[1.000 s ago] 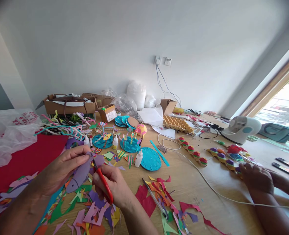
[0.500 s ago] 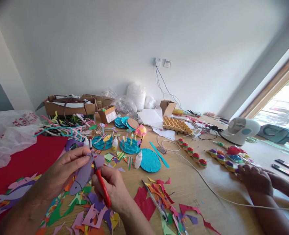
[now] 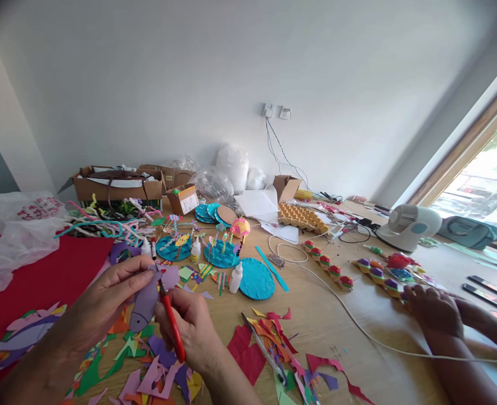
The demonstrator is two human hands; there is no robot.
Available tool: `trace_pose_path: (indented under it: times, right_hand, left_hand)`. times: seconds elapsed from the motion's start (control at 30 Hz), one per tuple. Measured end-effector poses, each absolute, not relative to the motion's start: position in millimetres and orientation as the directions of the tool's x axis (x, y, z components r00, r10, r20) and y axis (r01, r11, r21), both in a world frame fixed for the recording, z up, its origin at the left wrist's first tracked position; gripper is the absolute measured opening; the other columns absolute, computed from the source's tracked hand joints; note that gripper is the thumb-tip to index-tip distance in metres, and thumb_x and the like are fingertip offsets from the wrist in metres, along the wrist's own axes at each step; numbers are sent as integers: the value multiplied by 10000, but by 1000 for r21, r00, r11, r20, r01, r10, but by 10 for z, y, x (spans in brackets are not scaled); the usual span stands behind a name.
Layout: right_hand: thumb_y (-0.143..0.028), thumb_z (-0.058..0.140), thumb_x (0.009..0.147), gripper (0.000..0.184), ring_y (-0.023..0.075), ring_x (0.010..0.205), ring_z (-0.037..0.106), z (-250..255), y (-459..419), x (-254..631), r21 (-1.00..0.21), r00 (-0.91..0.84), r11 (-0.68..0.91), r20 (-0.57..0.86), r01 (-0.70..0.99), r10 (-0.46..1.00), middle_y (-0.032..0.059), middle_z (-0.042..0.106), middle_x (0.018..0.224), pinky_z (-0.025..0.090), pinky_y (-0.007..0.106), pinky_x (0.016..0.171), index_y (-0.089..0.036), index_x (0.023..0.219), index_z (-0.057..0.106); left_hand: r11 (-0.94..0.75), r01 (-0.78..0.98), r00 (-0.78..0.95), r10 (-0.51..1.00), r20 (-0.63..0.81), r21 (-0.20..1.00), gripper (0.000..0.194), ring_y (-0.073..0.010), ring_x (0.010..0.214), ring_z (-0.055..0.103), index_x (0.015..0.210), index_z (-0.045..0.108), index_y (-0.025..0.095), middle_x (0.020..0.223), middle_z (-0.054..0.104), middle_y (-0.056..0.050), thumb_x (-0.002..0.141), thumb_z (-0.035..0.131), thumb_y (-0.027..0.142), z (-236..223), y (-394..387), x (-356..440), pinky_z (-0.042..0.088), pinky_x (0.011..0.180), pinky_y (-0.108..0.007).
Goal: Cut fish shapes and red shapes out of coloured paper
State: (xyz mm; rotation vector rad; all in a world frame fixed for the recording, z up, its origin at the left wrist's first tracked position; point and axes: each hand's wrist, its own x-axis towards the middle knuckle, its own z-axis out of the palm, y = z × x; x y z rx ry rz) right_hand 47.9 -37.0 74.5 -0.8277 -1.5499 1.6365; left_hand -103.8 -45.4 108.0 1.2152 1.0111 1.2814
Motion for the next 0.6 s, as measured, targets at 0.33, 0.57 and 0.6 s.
trace_pose_path:
  times: [0.33,0.57,0.6]
  right_hand:
    - [-665,573,811,537,46,378,330,753,-405,515,-989,-586,103,144,-103,797,-66,418,463,233,177,369,-190,609,426]
    - [-659,559,831,537,53,384,347,756,-398,592,-988,-674,135,151,-76,723,-53,444,469,250,178,374,-190,601,431]
    - [-674,557,822,545,54,381,349,760,-389,609,-989,-691,129,144,-74,708,-54,444,469,248,180,374,-192,603,427]
  left_hand:
    - [-138,10,189,973,134,990,249,-93,529,373,682,579,199,595,455,61,827,611,399,1177,-502,-1198,308,457,-174]
    - [-168,144,250,960,129,975,291,-112,548,361,638,560,201,599,426,47,824,595,422,1254,-578,-1308,310,474,-200]
    - [-170,156,243,961,129,973,286,-115,548,365,640,567,203,598,430,45,820,598,423,1264,-586,-1320,317,480,-204]
